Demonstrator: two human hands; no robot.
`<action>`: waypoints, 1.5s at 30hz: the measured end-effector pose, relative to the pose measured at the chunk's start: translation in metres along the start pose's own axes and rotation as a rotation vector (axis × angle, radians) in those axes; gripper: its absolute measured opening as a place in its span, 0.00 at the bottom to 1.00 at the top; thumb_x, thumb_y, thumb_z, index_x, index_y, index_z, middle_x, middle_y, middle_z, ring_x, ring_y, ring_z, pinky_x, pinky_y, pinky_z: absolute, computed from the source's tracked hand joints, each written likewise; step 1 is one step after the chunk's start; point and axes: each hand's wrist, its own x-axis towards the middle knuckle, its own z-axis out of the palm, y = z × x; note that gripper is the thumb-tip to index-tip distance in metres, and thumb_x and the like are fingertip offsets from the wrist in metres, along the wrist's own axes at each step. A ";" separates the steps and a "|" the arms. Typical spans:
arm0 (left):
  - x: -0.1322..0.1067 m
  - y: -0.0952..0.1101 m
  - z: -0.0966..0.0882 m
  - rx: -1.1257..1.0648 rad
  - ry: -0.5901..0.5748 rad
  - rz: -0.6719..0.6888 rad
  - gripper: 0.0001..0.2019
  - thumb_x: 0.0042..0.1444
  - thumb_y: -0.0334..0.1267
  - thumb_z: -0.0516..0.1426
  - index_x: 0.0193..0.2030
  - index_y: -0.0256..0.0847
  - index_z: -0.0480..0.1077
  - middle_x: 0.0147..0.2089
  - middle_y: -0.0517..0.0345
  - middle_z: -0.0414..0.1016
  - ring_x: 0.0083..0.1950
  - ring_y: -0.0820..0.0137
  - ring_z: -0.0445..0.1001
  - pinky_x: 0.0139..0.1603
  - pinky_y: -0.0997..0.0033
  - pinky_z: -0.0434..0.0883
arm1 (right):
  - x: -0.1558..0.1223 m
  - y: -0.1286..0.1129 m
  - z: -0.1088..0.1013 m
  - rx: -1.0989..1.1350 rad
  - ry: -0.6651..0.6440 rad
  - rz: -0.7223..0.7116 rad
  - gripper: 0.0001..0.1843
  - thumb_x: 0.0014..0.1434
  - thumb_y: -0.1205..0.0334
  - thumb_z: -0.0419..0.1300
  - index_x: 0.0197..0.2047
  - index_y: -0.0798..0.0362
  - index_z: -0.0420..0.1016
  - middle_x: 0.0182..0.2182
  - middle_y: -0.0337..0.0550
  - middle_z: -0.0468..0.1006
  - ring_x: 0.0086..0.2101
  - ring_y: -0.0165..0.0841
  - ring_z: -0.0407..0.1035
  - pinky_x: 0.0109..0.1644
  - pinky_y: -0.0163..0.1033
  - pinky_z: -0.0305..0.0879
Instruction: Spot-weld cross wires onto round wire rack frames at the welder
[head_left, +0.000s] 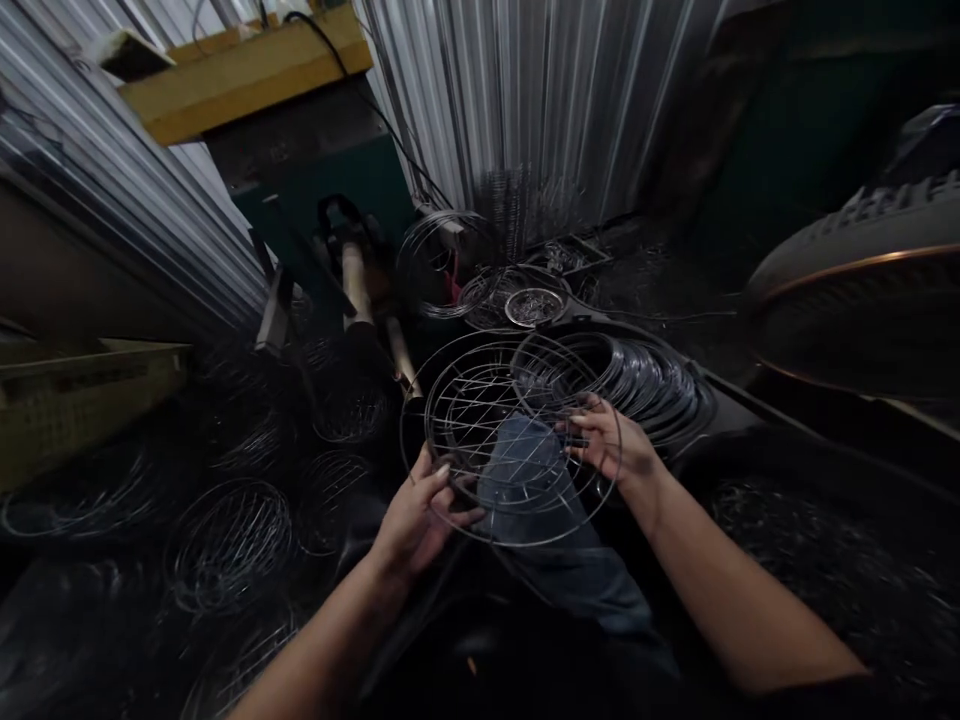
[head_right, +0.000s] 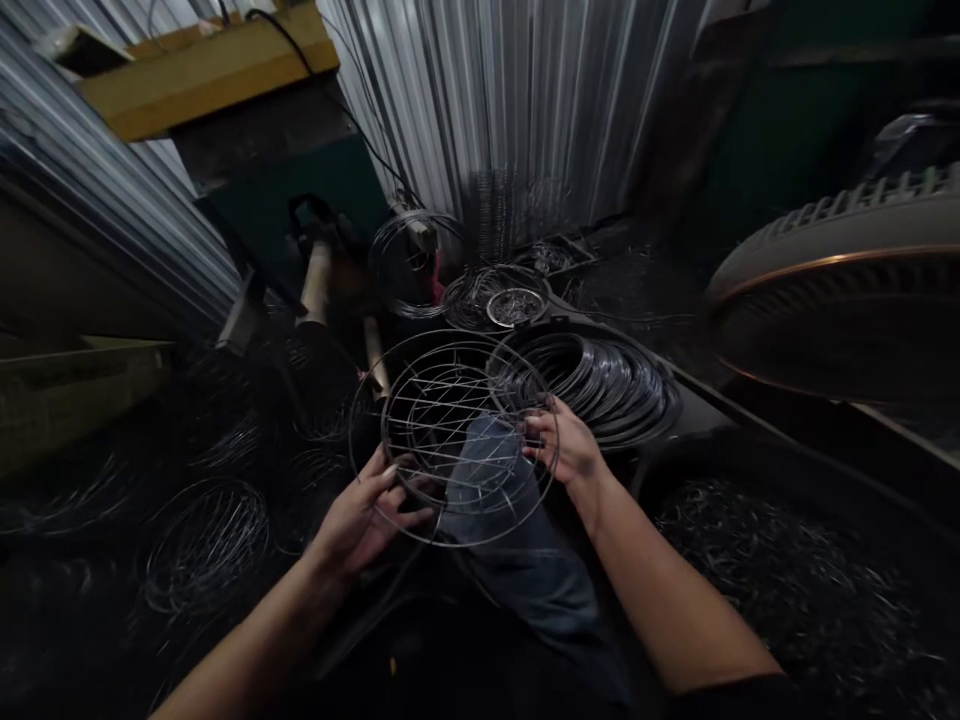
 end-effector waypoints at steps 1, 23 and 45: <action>0.008 -0.001 0.006 0.008 0.026 0.020 0.33 0.53 0.31 0.61 0.64 0.61 0.59 0.60 0.54 0.65 0.51 0.61 0.75 0.50 0.40 0.73 | 0.006 -0.004 -0.002 0.016 0.022 -0.018 0.22 0.41 0.72 0.62 0.40 0.47 0.62 0.29 0.31 0.72 0.29 0.31 0.73 0.26 0.35 0.71; 0.169 0.011 0.060 0.342 0.207 0.156 0.31 0.55 0.28 0.59 0.66 0.46 0.61 0.49 0.54 0.72 0.42 0.73 0.73 0.39 0.74 0.68 | 0.104 -0.057 -0.022 -0.118 0.491 -0.434 0.12 0.42 0.67 0.61 0.31 0.50 0.62 0.27 0.31 0.67 0.23 0.23 0.61 0.25 0.30 0.66; 0.186 -0.018 0.041 0.314 0.103 0.082 0.36 0.45 0.23 0.58 0.65 0.37 0.63 0.37 0.56 0.76 0.32 0.74 0.71 0.35 0.74 0.67 | 0.080 -0.045 0.004 -0.127 0.316 -0.722 0.18 0.52 0.49 0.61 0.41 0.53 0.72 0.33 0.43 0.80 0.29 0.30 0.73 0.27 0.32 0.63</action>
